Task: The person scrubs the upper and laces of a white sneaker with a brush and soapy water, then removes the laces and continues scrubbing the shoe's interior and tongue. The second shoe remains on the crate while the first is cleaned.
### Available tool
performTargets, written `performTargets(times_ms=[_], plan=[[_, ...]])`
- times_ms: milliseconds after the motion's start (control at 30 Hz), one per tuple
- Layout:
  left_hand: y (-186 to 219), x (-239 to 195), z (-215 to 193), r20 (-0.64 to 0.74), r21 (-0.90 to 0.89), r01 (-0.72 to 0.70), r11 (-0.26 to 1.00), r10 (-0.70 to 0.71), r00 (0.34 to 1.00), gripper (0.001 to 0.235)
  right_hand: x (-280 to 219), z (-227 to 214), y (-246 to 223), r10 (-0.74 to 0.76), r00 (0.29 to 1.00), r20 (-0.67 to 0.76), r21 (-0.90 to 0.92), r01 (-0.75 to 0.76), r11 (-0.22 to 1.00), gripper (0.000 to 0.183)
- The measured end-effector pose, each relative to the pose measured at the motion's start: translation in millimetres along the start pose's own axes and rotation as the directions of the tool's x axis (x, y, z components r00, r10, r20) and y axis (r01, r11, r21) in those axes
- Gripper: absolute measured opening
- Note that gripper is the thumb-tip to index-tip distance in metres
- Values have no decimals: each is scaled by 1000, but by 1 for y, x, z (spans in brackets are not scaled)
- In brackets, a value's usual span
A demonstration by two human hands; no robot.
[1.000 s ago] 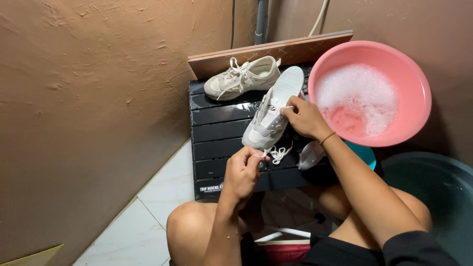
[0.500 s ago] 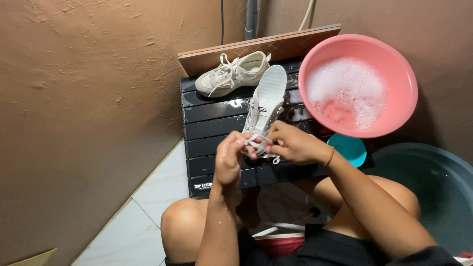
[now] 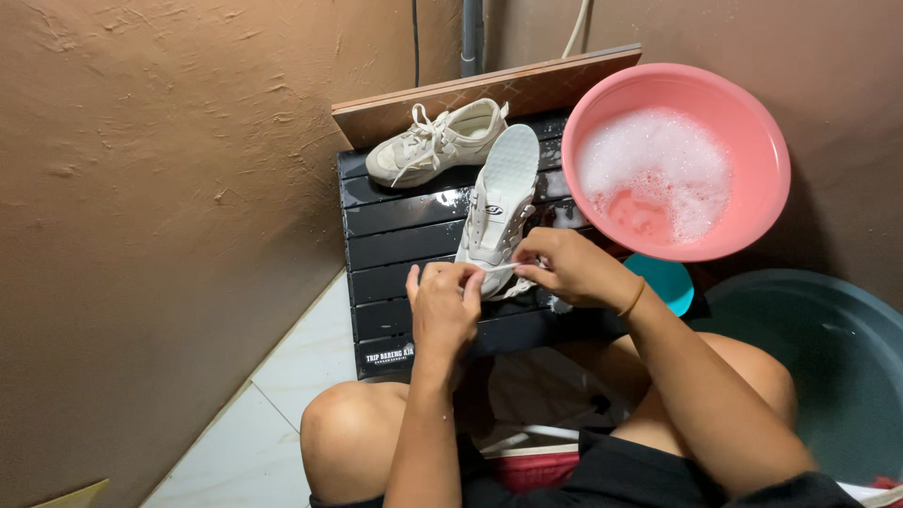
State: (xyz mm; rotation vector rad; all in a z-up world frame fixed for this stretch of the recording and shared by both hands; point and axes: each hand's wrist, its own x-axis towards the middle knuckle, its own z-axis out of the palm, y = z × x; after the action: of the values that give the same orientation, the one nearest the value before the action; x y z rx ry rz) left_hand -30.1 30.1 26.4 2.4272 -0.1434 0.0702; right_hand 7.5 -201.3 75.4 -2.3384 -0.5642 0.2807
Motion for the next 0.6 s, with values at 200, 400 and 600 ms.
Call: performTargets(times_ms=[200, 400, 600], plan=[[21, 7, -16, -199, 89, 106, 990, -87, 976, 34, 2, -11, -2, 119, 991, -56, 57, -116, 992, 17], [5, 11, 24, -92, 28, -135, 990, 137, 986, 21, 4, -12, -19, 81, 997, 8, 114, -81, 990, 18], [-13, 24, -2, -356, -124, 170, 978, -204, 912, 16, 0, -31, 12, 115, 988, -107, 115, -103, 988, 16]])
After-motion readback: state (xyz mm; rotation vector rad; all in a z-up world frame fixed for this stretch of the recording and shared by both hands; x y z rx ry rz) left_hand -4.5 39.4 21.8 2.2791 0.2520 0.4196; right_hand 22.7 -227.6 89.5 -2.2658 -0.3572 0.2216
